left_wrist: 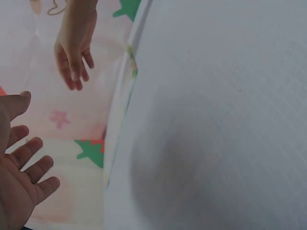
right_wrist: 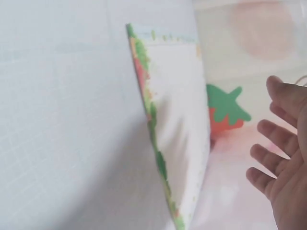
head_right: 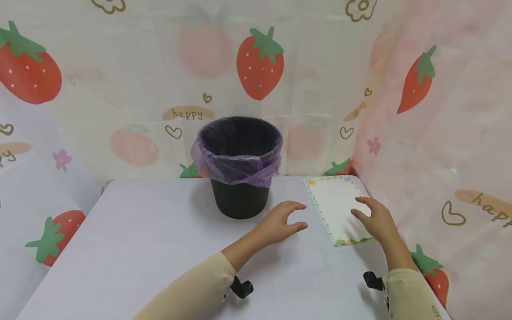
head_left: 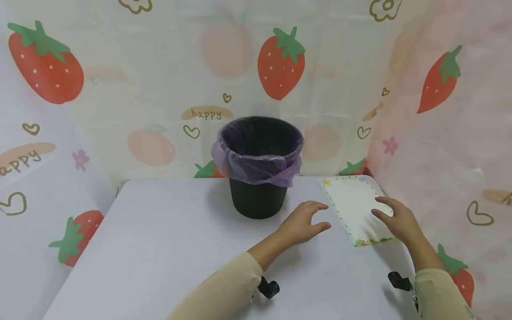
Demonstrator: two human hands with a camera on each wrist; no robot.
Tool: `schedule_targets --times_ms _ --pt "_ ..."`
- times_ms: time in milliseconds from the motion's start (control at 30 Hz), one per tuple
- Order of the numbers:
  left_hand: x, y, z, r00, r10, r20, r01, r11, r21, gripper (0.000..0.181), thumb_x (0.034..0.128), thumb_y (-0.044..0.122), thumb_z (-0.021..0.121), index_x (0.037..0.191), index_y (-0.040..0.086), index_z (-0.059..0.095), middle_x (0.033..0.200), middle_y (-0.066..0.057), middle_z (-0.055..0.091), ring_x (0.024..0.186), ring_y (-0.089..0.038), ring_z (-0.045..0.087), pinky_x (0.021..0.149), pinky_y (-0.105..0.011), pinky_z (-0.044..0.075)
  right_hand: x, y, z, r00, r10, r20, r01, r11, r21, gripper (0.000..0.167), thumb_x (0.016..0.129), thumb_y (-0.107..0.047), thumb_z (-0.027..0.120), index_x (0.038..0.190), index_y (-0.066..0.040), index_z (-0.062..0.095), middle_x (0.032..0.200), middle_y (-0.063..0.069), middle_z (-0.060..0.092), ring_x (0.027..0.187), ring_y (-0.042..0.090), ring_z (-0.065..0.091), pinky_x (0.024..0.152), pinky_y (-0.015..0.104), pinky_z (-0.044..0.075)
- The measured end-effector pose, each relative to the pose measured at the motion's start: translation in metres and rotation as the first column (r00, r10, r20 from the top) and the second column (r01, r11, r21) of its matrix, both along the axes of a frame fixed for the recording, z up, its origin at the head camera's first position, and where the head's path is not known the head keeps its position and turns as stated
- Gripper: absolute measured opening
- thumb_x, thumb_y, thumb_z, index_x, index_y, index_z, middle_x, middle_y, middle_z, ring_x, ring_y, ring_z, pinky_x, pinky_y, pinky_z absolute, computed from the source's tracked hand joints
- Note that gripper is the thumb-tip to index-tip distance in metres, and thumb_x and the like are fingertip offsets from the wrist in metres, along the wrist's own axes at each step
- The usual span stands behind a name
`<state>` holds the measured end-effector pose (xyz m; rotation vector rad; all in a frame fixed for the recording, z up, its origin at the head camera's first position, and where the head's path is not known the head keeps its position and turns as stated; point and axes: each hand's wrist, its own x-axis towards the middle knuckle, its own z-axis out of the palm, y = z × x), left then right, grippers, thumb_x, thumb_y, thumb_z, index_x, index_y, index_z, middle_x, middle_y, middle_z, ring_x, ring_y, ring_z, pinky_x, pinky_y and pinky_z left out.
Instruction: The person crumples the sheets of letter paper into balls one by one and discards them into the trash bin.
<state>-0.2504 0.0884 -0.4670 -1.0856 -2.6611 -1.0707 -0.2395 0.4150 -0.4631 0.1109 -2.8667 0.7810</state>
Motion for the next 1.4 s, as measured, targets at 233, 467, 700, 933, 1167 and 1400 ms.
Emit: schedule_targets --times_ms 233,467,700,933,1167,1400 --pt "-0.006 0.016 -0.013 0.998 0.034 0.055 -0.031 0.998 -0.063 0.054 0.0981 0.043 0.069 0.145 0.018 0.057 0.146 0.003 0.058 0.138 -0.014 0.05 0.116 -0.028 0.04 -0.008 0.013 -0.022 0.983 0.031 0.18 -0.027 0.999 -0.025 0.08 0.1 -0.047 0.063 0.156 0.002 0.032 0.157 0.038 0.028 0.142 0.061 0.026 0.109 0.076 0.029" --pt "-0.008 0.025 -0.026 0.996 0.057 0.075 -0.049 0.993 -0.112 0.056 0.0959 0.045 0.071 0.144 0.019 0.058 0.144 0.004 0.06 0.136 -0.014 0.051 0.114 -0.027 0.041 -0.006 0.019 -0.042 0.956 0.061 0.289 -0.054 0.998 -0.029 0.094 0.096 -0.045 0.07 0.155 0.011 0.023 0.156 0.043 0.021 0.143 0.063 0.019 0.112 0.075 0.024" --pt "-0.006 0.028 -0.033 0.993 0.07 0.094 -0.059 0.991 -0.116 0.057 0.0956 0.046 0.071 0.144 0.019 0.059 0.143 0.005 0.06 0.137 -0.015 0.05 0.115 -0.026 0.039 -0.004 0.029 -0.06 0.947 0.06 0.315 -0.069 0.997 0.017 0.1 0.092 -0.049 0.073 0.152 0.015 0.025 0.156 0.046 0.014 0.143 0.066 0.007 0.112 0.079 0.013" --pt "-0.009 0.03 -0.037 0.993 0.089 0.084 -0.077 0.988 -0.132 0.058 0.095 0.048 0.071 0.144 0.02 0.059 0.144 0.005 0.059 0.137 -0.016 0.05 0.115 -0.026 0.039 0.003 0.023 -0.057 0.955 0.048 0.292 -0.057 0.998 0.024 0.096 0.09 -0.049 0.074 0.148 0.015 0.033 0.154 0.047 0.012 0.143 0.068 0.004 0.11 0.082 0.009" --pt "-0.011 0.027 -0.04 0.987 0.127 0.099 -0.109 0.979 -0.173 0.06 0.0941 0.049 0.072 0.145 0.02 0.057 0.146 0.005 0.058 0.139 -0.018 0.047 0.116 -0.028 0.039 0.006 0.006 -0.059 0.962 0.073 0.264 -0.087 0.995 0.043 0.089 0.09 -0.044 0.076 0.147 0.014 0.038 0.153 0.048 0.016 0.141 0.07 0.008 0.108 0.084 0.012" --pt "-0.014 0.028 -0.049 0.983 0.136 0.122 -0.11 0.973 -0.202 0.065 0.0927 0.048 0.074 0.145 0.015 0.056 0.147 0.0 0.057 0.14 -0.02 0.047 0.117 -0.029 0.038 0.018 -0.013 -0.061 0.965 0.106 0.24 -0.113 0.993 0.016 0.087 0.089 -0.041 0.077 0.147 0.013 0.04 0.154 0.047 0.016 0.141 0.07 0.008 0.107 0.084 0.012"
